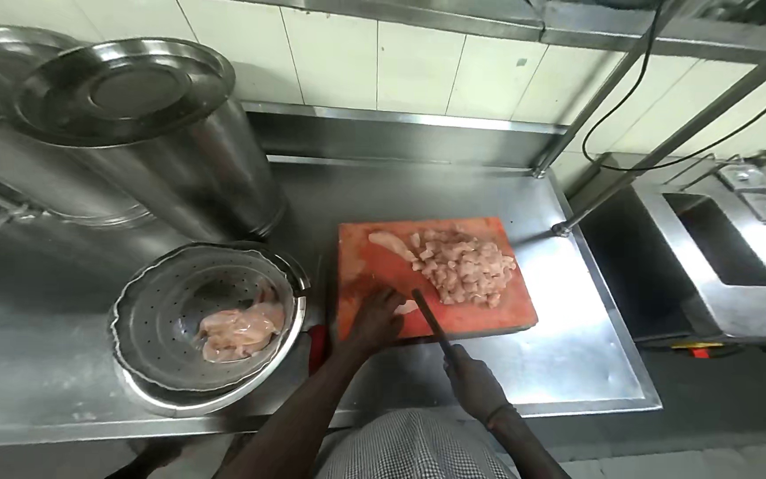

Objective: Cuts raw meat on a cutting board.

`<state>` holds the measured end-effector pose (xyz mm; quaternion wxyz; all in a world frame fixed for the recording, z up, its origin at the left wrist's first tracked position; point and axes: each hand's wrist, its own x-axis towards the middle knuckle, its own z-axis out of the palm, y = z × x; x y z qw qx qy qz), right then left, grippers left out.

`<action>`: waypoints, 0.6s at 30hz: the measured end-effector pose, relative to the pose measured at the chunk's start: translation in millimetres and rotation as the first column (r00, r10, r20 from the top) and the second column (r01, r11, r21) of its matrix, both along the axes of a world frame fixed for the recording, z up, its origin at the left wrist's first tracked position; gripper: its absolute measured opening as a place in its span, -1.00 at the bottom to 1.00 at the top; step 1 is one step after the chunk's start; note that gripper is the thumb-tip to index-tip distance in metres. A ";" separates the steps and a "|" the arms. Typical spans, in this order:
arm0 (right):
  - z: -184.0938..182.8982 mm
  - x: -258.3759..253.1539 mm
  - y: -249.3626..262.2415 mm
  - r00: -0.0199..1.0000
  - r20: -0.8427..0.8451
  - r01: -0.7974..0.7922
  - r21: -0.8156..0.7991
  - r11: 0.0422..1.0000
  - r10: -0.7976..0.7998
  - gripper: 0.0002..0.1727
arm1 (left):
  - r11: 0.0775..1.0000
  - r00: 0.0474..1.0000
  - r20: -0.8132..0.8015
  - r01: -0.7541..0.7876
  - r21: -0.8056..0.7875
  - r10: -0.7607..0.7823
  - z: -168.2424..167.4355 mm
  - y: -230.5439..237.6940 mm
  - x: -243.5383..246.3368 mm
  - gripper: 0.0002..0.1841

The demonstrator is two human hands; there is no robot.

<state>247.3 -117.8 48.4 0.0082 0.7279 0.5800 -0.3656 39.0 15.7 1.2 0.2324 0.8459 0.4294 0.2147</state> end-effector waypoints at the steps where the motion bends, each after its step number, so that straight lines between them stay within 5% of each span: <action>1: 1.5 -5.1 4.8 0.999 0.032 -0.016 -0.022 1.000 0.016 -0.63 | 1.000 1.000 0.006 -0.012 0.021 0.012 -3.0 0.7 1.6 -0.73; 18: -6.5 -47.5 46.5 0.974 0.213 -0.065 -0.086 0.994 0.082 -0.62 | 0.999 0.999 0.018 -0.033 0.031 0.033 -12.6 5.8 2.9 -0.79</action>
